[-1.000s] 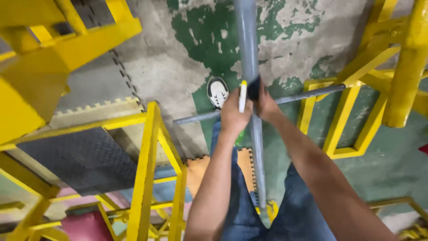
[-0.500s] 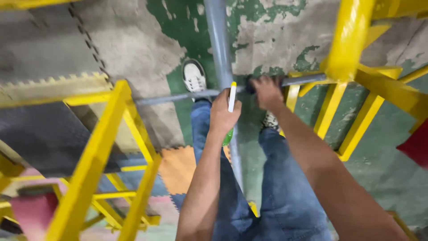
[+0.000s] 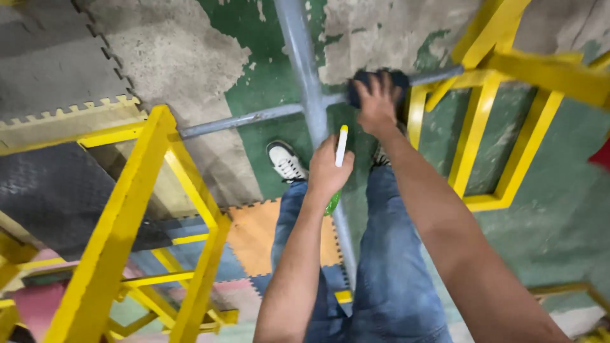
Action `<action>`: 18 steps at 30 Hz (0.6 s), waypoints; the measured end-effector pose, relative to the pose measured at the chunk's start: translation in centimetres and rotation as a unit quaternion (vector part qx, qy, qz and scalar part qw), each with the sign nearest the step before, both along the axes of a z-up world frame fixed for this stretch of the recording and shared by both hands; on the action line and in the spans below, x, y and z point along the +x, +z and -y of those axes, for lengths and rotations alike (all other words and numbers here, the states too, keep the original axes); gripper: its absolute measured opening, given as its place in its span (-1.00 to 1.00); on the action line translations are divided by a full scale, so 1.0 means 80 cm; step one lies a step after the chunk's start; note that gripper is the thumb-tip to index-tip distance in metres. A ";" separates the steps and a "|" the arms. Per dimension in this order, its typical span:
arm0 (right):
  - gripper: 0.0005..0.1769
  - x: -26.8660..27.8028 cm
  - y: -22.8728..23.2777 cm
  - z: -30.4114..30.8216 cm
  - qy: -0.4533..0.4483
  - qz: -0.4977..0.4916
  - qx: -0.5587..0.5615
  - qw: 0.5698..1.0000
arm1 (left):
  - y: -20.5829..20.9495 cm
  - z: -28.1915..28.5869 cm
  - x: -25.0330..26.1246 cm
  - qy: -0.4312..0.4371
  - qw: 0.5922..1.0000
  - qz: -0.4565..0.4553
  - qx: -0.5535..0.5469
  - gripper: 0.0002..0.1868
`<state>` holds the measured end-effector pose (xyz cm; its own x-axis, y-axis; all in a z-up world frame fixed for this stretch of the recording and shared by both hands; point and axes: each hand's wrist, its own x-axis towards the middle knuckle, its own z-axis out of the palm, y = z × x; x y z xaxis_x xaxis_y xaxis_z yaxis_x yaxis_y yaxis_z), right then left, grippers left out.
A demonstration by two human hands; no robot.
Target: Wiping down gym machines and equipment with a spray bottle and cloth.
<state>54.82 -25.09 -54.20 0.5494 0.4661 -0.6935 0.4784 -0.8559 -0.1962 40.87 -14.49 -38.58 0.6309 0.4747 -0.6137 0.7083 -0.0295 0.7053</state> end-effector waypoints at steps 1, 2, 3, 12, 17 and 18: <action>-0.03 -0.009 0.005 0.000 -0.007 0.000 -0.003 1.000 | 0.002 -0.006 -0.008 -0.007 1.000 0.000 -0.003 -0.68; -0.02 -0.018 0.010 -0.001 0.012 -0.010 0.057 0.998 | 0.005 -0.012 -0.016 -0.017 1.000 -0.013 -0.001 -0.68; -0.02 -0.023 0.013 -0.005 0.033 -0.018 0.119 0.992 | 0.006 -0.020 -0.023 -0.024 0.999 -0.024 0.004 -0.69; -0.02 0.020 -0.038 0.121 -0.093 0.085 0.140 0.982 | 0.001 -0.036 -0.105 -0.010 1.000 0.010 -0.016 -0.72; -0.05 -0.063 -0.085 0.070 -0.133 0.080 0.234 0.960 | 0.002 -0.029 -0.133 0.019 1.000 -0.004 -0.007 -0.67; -0.07 -0.084 -0.090 0.050 -0.171 0.074 0.284 0.940 | 0.005 -0.028 -0.135 0.033 0.999 -0.026 -0.028 -0.63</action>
